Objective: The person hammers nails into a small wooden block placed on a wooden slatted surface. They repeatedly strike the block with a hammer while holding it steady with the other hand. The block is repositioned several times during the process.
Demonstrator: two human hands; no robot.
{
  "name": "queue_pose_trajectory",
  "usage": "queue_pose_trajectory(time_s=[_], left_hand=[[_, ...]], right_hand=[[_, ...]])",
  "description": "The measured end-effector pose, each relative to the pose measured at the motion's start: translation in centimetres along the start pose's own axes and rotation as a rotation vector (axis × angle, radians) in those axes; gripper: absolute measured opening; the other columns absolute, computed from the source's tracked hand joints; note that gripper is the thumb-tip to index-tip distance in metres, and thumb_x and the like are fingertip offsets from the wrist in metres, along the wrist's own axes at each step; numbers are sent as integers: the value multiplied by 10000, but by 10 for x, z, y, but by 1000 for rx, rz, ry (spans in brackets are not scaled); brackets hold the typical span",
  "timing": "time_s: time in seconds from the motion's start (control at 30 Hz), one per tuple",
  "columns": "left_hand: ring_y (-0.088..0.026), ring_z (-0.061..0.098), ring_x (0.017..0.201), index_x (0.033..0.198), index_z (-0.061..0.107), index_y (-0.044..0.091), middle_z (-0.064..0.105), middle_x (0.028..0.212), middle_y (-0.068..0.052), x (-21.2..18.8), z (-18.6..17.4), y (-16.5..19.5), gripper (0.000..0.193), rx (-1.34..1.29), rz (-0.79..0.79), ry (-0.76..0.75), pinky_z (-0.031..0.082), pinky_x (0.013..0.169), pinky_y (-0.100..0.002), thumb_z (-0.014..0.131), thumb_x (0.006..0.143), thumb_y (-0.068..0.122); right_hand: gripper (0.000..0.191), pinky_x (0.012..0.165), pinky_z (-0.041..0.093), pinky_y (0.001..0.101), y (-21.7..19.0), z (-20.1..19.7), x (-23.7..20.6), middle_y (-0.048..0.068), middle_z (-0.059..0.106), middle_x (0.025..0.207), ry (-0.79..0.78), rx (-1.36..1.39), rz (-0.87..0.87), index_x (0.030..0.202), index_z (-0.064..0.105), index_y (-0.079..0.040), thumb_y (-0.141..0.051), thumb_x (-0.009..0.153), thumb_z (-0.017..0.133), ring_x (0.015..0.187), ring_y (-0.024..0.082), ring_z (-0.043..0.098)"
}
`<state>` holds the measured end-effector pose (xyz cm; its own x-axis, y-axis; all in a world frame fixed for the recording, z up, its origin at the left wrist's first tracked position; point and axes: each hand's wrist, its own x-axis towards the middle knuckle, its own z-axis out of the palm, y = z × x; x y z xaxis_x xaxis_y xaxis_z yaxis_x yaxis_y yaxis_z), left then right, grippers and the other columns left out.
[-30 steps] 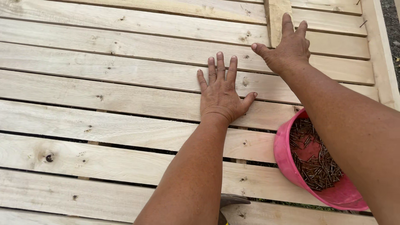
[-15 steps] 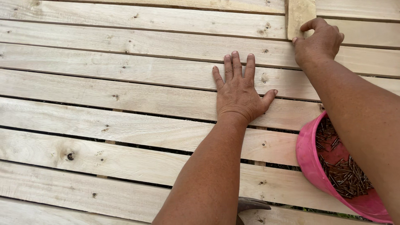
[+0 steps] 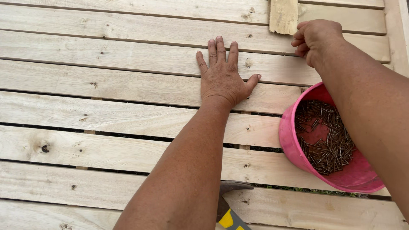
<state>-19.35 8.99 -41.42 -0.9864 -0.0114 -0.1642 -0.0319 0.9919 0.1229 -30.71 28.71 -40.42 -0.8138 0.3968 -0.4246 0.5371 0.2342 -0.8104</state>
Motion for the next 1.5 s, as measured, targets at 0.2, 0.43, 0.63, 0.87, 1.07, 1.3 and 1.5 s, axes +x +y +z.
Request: queue_pose_trajectory(time_s=[0.2, 0.43, 0.63, 0.87, 1.07, 1.3, 1.5], left_hand=[[-289, -15, 1563, 1611, 155, 216, 71, 1693, -150, -1, 2, -1, 973, 7, -7, 14, 22, 1247, -577, 398, 867, 794], [-289, -12, 1556, 1604, 168, 216, 70, 1686, -152, 2, -1, -3, 977, -10, -9, -4, 24, 1240, -580, 422, 854, 788], [-287, -4, 1560, 1602, 181, 218, 78, 1688, -152, 0, 1, -4, 978, -12, -13, -6, 29, 1243, -580, 426, 847, 790], [-310, -10, 1554, 1597, 172, 207, 72, 1680, -166, -1, -3, -2, 975, 8, -8, -16, 33, 1233, -591, 417, 854, 789], [-301, -3, 1556, 1603, 183, 210, 79, 1684, -157, -1, -3, -3, 986, -18, -4, 1, 28, 1242, -581, 427, 846, 792], [-270, 0, 1562, 1598, 229, 248, 104, 1692, -118, 9, 18, -7, 995, -62, 14, 29, 3, 1245, -578, 354, 815, 851], [-246, -6, 1617, 1560, 440, 278, 159, 1733, -90, 9, 10, 2, 970, -550, 44, -87, -61, 1289, -577, 279, 817, 880]], right_hand=[[434, 646, 555, 270, -1, 5, -18, 55, 699, 917, 20, -175, -3, 1166, 664, -32, -424, 989, 719, 637, 103, 564], [738, 776, 576, 429, -8, 21, -23, 154, 671, 1044, 112, -587, -177, 1232, 589, -24, -662, 888, 732, 951, 267, 686], [849, 907, 530, 470, -1, 38, -7, 167, 584, 1242, 169, -849, -295, 1314, 582, -50, -726, 837, 773, 1146, 313, 609], [947, 909, 523, 486, 4, 50, 13, 183, 492, 1282, 198, -933, -463, 1364, 534, 37, -695, 839, 825, 1131, 326, 580], [1035, 978, 505, 449, 4, 49, 2, 263, 482, 1348, 125, -864, -337, 1541, 257, 51, -476, 839, 804, 1227, 377, 554], [936, 970, 539, 524, -12, -31, -41, 320, 597, 1325, -22, -766, -119, 1500, 390, 70, -538, 868, 716, 1152, 441, 654], [799, 965, 505, 504, 29, -88, -71, 287, 638, 1260, -84, -807, -141, 1450, 455, 48, -466, 885, 690, 1108, 396, 655]])
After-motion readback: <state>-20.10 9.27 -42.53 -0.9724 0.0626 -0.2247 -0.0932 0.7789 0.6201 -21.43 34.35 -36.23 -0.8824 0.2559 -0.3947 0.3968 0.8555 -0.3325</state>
